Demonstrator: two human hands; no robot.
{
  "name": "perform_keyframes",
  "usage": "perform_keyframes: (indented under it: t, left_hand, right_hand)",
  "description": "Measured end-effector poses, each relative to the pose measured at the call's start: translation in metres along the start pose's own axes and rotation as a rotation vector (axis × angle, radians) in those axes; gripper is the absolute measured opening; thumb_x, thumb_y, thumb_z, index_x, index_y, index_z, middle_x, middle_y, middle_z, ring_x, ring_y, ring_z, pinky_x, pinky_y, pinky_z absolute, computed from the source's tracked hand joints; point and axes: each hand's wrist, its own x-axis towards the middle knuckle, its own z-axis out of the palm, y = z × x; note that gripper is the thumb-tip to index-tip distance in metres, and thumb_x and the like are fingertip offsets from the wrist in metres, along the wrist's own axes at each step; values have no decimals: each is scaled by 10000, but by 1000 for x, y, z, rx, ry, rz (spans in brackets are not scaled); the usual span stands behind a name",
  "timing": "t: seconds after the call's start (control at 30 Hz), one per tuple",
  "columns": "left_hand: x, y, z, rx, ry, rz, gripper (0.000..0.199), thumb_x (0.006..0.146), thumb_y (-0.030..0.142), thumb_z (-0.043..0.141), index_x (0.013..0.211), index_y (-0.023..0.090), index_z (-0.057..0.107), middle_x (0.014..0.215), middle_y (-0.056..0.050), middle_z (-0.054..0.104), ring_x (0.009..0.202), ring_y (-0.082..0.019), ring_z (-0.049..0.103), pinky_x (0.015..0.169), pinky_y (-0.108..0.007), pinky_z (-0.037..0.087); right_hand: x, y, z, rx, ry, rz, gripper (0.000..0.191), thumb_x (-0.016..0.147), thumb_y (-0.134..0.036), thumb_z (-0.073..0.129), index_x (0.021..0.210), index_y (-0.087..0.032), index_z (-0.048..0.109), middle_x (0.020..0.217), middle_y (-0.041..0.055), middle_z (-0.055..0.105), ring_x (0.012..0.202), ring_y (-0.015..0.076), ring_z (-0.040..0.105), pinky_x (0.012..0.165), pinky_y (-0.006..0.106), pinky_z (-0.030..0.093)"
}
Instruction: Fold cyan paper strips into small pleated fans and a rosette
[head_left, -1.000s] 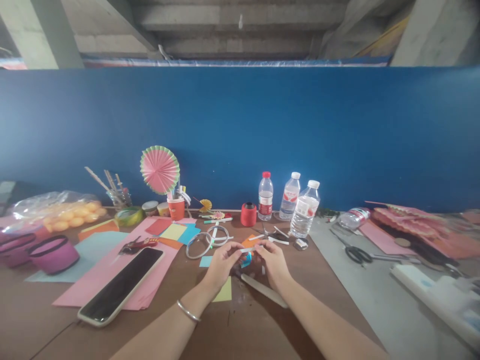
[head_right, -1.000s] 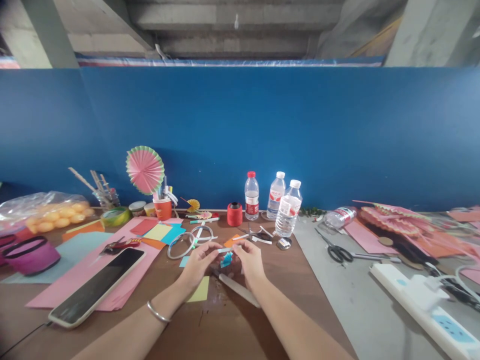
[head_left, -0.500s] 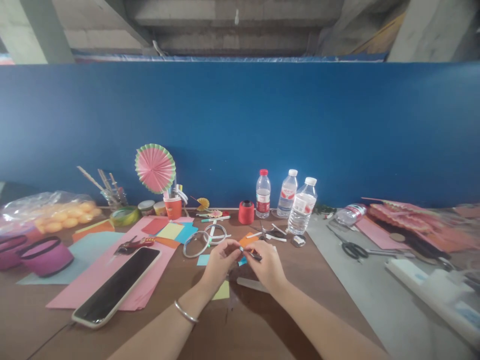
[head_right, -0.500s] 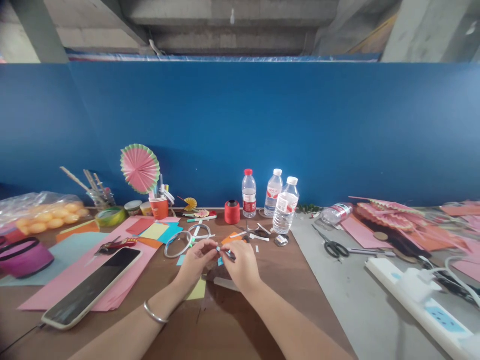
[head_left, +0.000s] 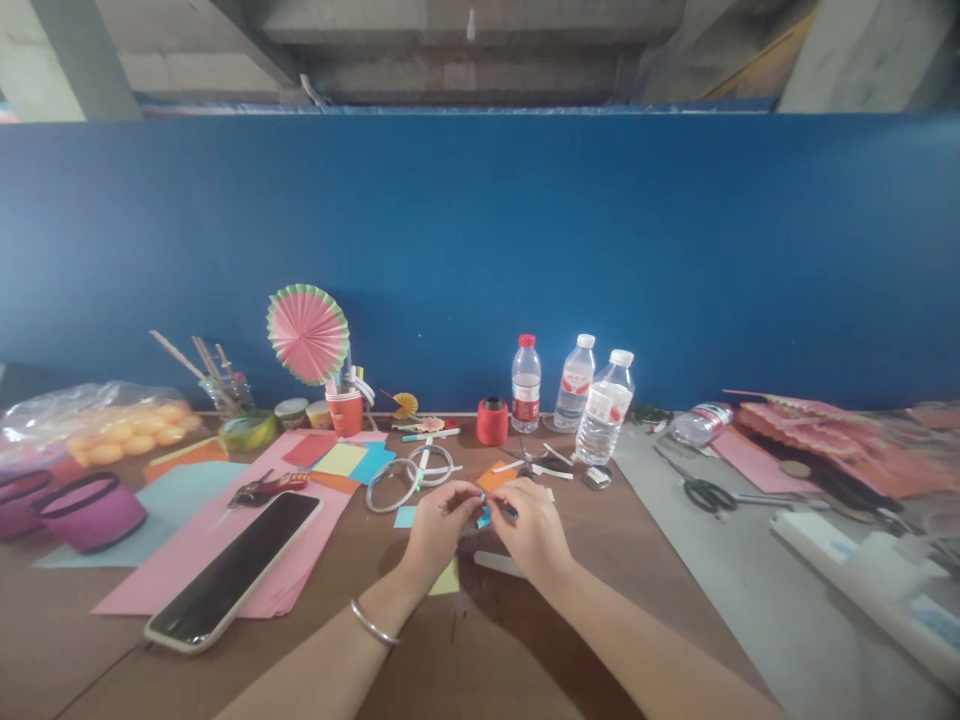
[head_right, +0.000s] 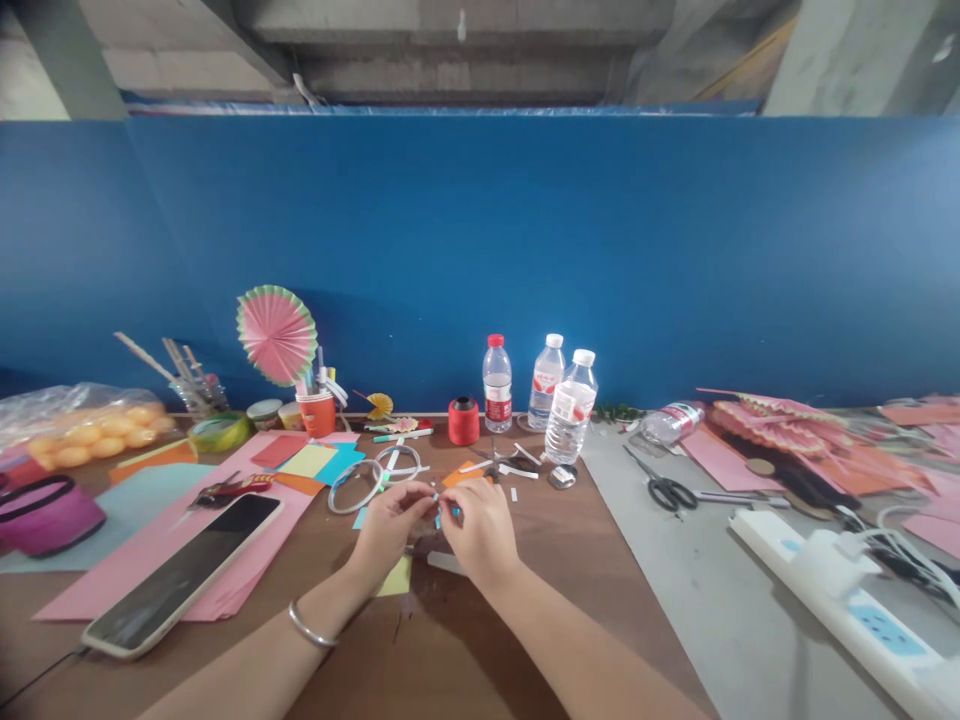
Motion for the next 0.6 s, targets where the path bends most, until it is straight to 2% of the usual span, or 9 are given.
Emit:
perform_keyframes:
  t: [0.47, 0.6]
  left_hand:
    - [-5, 8, 0, 159, -46, 27, 75, 689, 207, 577, 684, 202, 652, 629, -8, 637, 578, -148, 567, 551, -232, 450]
    - [-6, 7, -1, 193, -59, 61, 95, 721, 231, 551, 734, 198, 639, 678, -11, 648, 617, -152, 589, 590, -244, 472]
  right_hand:
    - [3, 1, -3, 76, -62, 2, 114, 764, -160, 498, 706, -182, 594, 701, 39, 595, 709, 174, 528, 661, 264, 406]
    - [5, 1, -5, 81, -102, 11, 121, 765, -165, 508, 700, -182, 609, 713, 39, 615, 707, 166, 540, 654, 251, 412]
